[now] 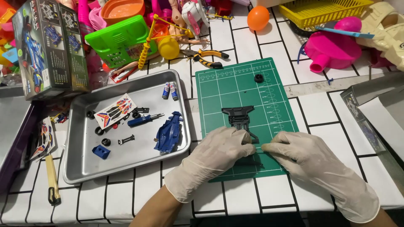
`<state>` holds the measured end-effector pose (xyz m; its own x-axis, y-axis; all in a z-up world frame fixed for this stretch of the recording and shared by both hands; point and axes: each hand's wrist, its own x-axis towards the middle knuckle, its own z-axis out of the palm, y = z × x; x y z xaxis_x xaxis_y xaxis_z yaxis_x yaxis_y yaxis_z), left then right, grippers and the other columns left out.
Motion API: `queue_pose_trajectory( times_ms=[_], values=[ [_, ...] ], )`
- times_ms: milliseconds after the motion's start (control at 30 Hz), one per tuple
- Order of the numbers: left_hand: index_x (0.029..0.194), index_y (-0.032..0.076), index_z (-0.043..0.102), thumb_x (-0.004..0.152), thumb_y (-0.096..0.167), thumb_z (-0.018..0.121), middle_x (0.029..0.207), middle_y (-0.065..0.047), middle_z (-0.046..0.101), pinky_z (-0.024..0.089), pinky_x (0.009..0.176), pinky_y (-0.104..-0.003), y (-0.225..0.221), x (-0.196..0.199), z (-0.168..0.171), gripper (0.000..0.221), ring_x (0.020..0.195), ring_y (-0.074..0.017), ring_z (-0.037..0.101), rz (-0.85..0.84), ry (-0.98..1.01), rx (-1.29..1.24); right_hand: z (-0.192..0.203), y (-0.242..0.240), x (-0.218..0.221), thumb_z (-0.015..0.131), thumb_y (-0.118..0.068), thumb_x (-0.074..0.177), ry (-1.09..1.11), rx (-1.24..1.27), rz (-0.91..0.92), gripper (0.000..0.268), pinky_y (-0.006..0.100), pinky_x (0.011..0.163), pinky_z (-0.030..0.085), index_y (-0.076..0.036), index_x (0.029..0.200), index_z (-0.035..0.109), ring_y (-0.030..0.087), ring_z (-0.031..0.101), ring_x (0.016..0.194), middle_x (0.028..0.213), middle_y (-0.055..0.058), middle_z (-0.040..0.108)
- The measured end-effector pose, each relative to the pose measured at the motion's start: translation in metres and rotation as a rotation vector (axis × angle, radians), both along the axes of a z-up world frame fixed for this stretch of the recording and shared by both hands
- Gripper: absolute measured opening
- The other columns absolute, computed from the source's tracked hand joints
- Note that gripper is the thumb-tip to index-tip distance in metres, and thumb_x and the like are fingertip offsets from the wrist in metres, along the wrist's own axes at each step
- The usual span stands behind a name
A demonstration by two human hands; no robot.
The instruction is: Assembling a mini 4WD toy car chassis by installing the motor, gears, and axles on a cutting mat.
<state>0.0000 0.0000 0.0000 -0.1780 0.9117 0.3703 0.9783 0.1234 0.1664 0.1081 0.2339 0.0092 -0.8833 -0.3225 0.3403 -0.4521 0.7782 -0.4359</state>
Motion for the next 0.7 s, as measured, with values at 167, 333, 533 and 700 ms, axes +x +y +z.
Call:
queue_pose_trajectory(
  times_ms=[167, 333, 533, 700],
  values=[
    [0.098, 0.009, 0.070, 0.096, 0.001, 0.069, 0.081, -0.010, 0.058, 0.047, 0.051, -0.045, 0.000, 0.003, 0.007, 0.008, 0.063, -0.0292, 0.056, 0.029, -0.014, 0.040, -0.001, -0.001, 0.000, 0.069, -0.013, 0.089, 0.010, 0.005, -0.008, 0.018, 0.034, 0.050, 0.050, -0.019, 0.104, 0.076, 0.018, 0.065, 0.064, 0.084, -0.003, 0.068],
    [0.087, 0.006, 0.064, 0.095, 0.000, 0.065, 0.087, -0.011, 0.063, 0.047, 0.051, -0.045, 0.002, 0.003, 0.016, 0.010, 0.065, -0.0294, 0.059, 0.037, -0.109, -0.005, -0.004, -0.001, -0.001, 0.069, -0.013, 0.089, 0.009, 0.020, -0.021, 0.018, 0.034, 0.049, 0.050, -0.020, 0.104, 0.076, 0.018, 0.064, 0.062, 0.084, -0.003, 0.068],
    [0.102, 0.002, 0.075, 0.093, 0.003, 0.069, 0.103, -0.014, 0.074, 0.056, 0.062, -0.048, -0.001, 0.002, 0.020, 0.010, 0.081, -0.0345, 0.068, 0.014, -0.174, -0.053, -0.004, -0.001, 0.000, 0.067, -0.013, 0.089, 0.024, 0.022, -0.018, 0.017, 0.036, 0.047, 0.050, -0.019, 0.103, 0.075, 0.020, 0.064, 0.063, 0.084, -0.002, 0.067],
    [0.114, 0.011, 0.072, 0.089, 0.026, 0.074, 0.119, -0.008, 0.071, 0.054, 0.074, -0.048, -0.008, -0.004, 0.026, 0.030, 0.102, -0.0326, 0.066, -0.006, -0.343, -0.150, 0.002, -0.004, 0.000, 0.067, -0.013, 0.090, -0.027, -0.014, -0.027, 0.016, 0.034, 0.053, 0.052, -0.018, 0.102, 0.076, 0.018, 0.065, 0.066, 0.083, -0.002, 0.067]
  ],
)
